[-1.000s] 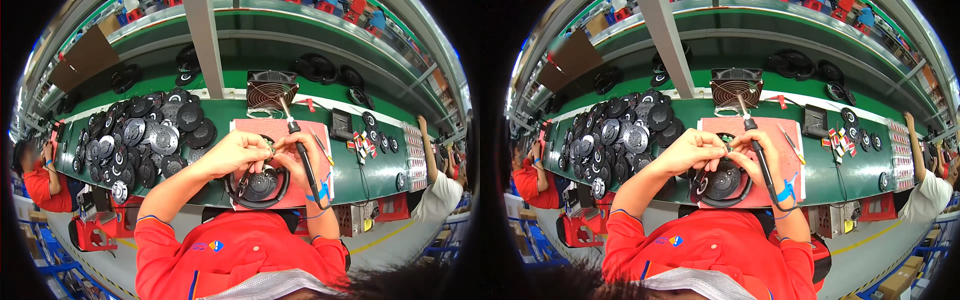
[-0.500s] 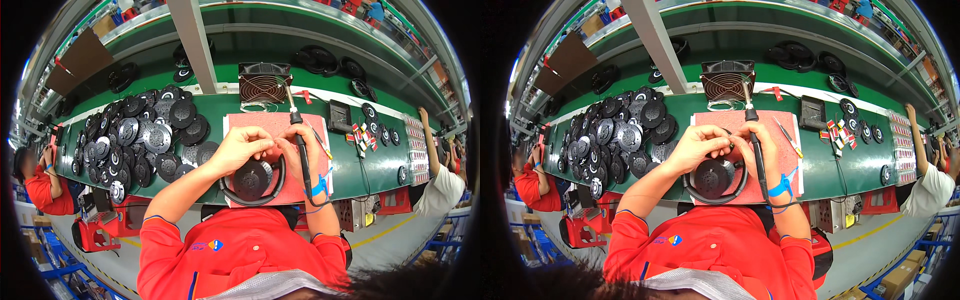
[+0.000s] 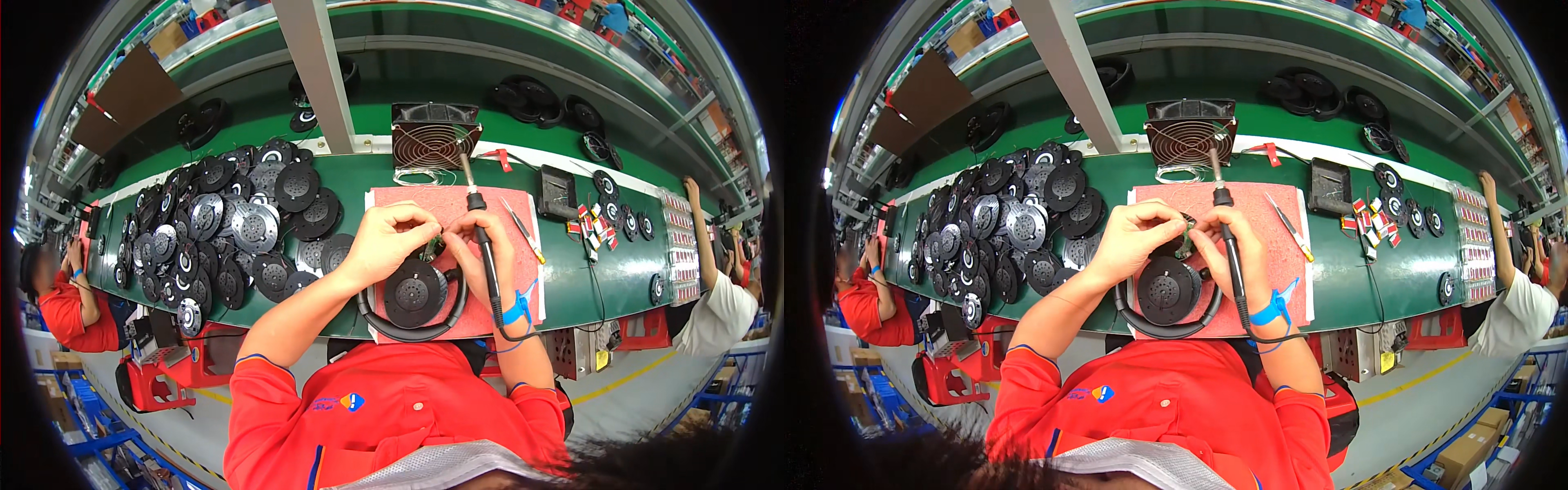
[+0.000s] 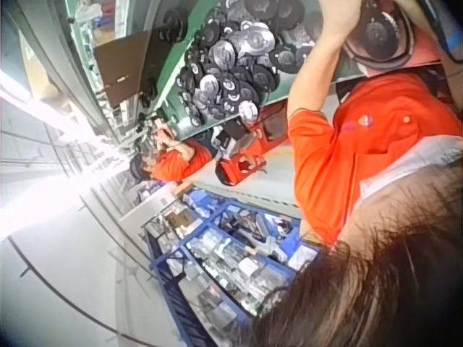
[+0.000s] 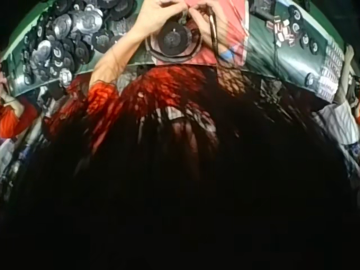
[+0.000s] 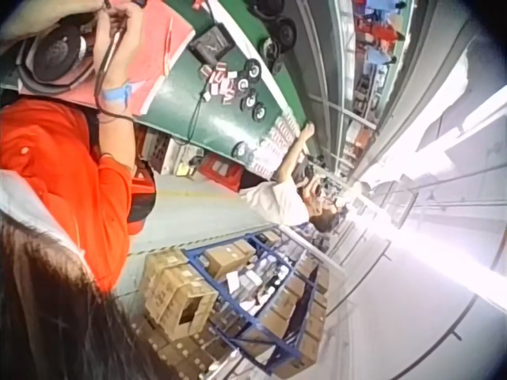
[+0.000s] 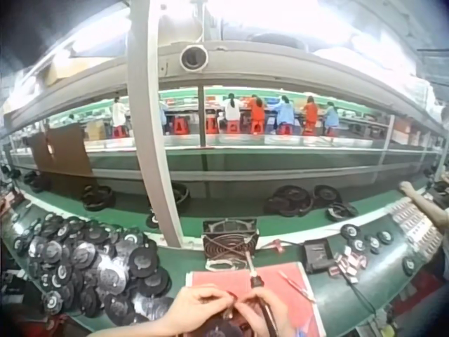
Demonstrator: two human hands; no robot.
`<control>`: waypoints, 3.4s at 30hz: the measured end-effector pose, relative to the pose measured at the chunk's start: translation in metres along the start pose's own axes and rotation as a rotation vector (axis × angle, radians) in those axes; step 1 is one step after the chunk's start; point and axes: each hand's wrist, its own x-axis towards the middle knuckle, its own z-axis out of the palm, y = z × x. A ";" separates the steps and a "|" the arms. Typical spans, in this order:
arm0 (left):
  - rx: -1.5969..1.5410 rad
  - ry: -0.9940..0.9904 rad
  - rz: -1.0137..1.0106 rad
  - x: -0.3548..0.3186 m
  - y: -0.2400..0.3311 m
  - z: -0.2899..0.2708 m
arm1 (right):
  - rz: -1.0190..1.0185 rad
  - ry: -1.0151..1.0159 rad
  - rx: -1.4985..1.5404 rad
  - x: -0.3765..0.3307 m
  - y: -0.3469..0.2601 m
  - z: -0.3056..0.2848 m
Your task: Soldering electronic components and wires onto headphone units at an assembly station.
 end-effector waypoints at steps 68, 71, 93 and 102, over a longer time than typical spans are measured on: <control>0.632 -0.175 0.166 0.028 -0.034 -0.027 | -0.321 -0.028 -0.339 -0.008 -0.016 -0.017; 0.647 -0.175 0.185 0.027 -0.035 -0.028 | -0.331 -0.020 -0.347 -0.009 -0.018 -0.017; 0.640 -0.239 0.132 0.029 -0.032 -0.031 | -0.344 -0.001 -0.319 -0.007 -0.018 -0.014; 0.645 -0.237 0.114 0.028 -0.029 -0.030 | -0.350 -0.034 -0.338 -0.008 -0.019 -0.014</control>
